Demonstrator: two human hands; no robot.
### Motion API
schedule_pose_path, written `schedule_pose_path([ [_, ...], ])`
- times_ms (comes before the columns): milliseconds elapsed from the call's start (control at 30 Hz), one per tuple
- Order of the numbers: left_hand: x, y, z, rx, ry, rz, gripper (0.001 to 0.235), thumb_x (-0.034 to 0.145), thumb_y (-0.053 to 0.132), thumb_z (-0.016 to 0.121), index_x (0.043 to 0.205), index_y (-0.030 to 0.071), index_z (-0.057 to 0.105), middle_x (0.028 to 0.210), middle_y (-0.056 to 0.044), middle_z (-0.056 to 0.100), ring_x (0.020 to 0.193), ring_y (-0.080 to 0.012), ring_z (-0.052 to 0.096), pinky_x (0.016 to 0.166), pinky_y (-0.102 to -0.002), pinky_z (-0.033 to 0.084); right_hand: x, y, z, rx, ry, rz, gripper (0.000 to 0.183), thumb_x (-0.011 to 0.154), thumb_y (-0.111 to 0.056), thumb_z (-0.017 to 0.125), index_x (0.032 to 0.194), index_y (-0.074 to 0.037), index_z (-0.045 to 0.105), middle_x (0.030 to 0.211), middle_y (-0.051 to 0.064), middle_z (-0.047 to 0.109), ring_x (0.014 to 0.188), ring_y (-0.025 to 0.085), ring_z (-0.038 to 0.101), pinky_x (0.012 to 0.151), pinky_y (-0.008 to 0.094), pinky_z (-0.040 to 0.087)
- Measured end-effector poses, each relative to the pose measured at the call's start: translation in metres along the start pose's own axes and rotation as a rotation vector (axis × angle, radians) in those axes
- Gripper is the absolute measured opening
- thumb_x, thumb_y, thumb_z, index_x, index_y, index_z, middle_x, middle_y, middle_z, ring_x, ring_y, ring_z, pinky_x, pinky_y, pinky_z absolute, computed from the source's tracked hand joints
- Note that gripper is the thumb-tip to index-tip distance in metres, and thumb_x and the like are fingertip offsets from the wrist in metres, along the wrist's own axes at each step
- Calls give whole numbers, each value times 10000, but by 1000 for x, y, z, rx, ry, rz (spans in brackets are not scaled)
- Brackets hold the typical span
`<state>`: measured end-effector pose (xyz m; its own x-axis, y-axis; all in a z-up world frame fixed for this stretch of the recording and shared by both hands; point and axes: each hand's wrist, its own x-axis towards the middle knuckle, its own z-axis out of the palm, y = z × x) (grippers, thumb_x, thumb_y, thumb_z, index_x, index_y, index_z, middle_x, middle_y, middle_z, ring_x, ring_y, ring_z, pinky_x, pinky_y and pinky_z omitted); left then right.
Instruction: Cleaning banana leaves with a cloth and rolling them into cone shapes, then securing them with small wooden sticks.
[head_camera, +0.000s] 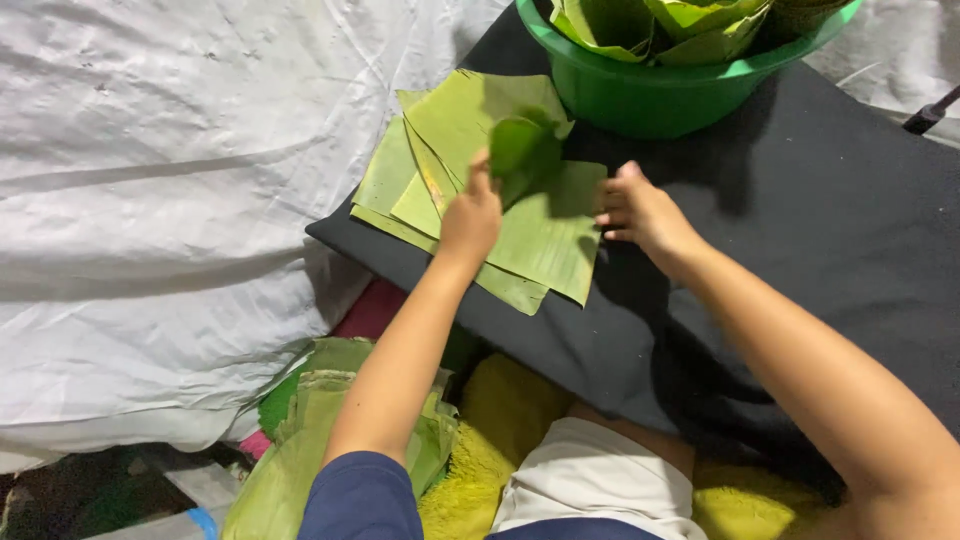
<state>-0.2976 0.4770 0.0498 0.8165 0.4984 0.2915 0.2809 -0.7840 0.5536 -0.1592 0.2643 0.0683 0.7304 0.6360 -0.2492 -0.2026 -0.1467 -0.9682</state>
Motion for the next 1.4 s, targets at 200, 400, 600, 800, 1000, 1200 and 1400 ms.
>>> schedule_pose_path([
  [200, -5, -25, 16, 224, 120, 342, 621, 1038, 65, 502, 1418, 546, 407, 1176, -161, 542, 617, -330, 622, 499, -481, 506, 8, 42, 4, -483, 99, -142, 562, 781, -118, 844, 1317, -123, 673, 1367, 257, 562, 1090, 349, 704, 881, 459, 593],
  [400, -27, 18, -6, 409, -350, 317, 557, 852, 585, 645, 1091, 106, 799, 1670, -8, 307, 1396, -315, 474, 962, -531, 586, 25, 61, 3, -504, 115, -140, 398, 782, -107, 885, 1162, -142, 772, 1266, 150, 662, 1015, 343, 727, 845, 420, 613],
  [600, -31, 17, -2, 450, -317, 293, 882, 708, 882, 570, 962, 74, 816, 1543, -30, 500, 1315, -339, 545, 1049, -589, 506, -1, 9, 1, -798, 195, -347, 361, 765, -99, 770, 1125, -108, 790, 1086, 133, 759, 994, 401, 709, 863, 520, 564],
  [800, -33, 44, -30, 457, -532, 145, 949, 668, 882, 618, 1085, 44, 775, 1655, -110, 316, 1479, -392, 337, 1078, -831, 245, -38, -42, -39, -860, 206, -407, 371, 781, -77, 685, 1121, -157, 809, 823, 127, 751, 866, 329, 734, 792, 442, 558],
  [1000, -37, 25, 22, 379, -270, 328, 319, 795, 364, 725, 893, 60, 736, 1677, -181, 128, 1521, -535, 61, 978, -944, 16, -85, -71, -132, -749, 270, -271, 364, 876, 46, 557, 1153, -38, 778, 705, 96, 630, 533, 163, 470, 480, 301, 365],
  [1200, -41, 106, 53, 136, 149, 851, 189, 873, 241, 747, 1056, 256, 792, 1557, -27, 493, 1482, -253, 381, 1170, -744, -81, -144, -41, -226, -497, 459, -230, 296, 911, 33, 598, 1178, -6, 720, 783, 75, 589, 604, 108, 447, 514, 229, 342],
  [1400, -28, 185, 109, -91, -290, 1013, 384, 852, 511, 714, 937, 151, 818, 1463, -50, 552, 1419, -280, 436, 1201, -688, 28, -199, 1, -325, -639, 619, 35, 331, 941, 31, 665, 1253, -48, 741, 775, 116, 614, 546, 175, 425, 440, 312, 328],
])
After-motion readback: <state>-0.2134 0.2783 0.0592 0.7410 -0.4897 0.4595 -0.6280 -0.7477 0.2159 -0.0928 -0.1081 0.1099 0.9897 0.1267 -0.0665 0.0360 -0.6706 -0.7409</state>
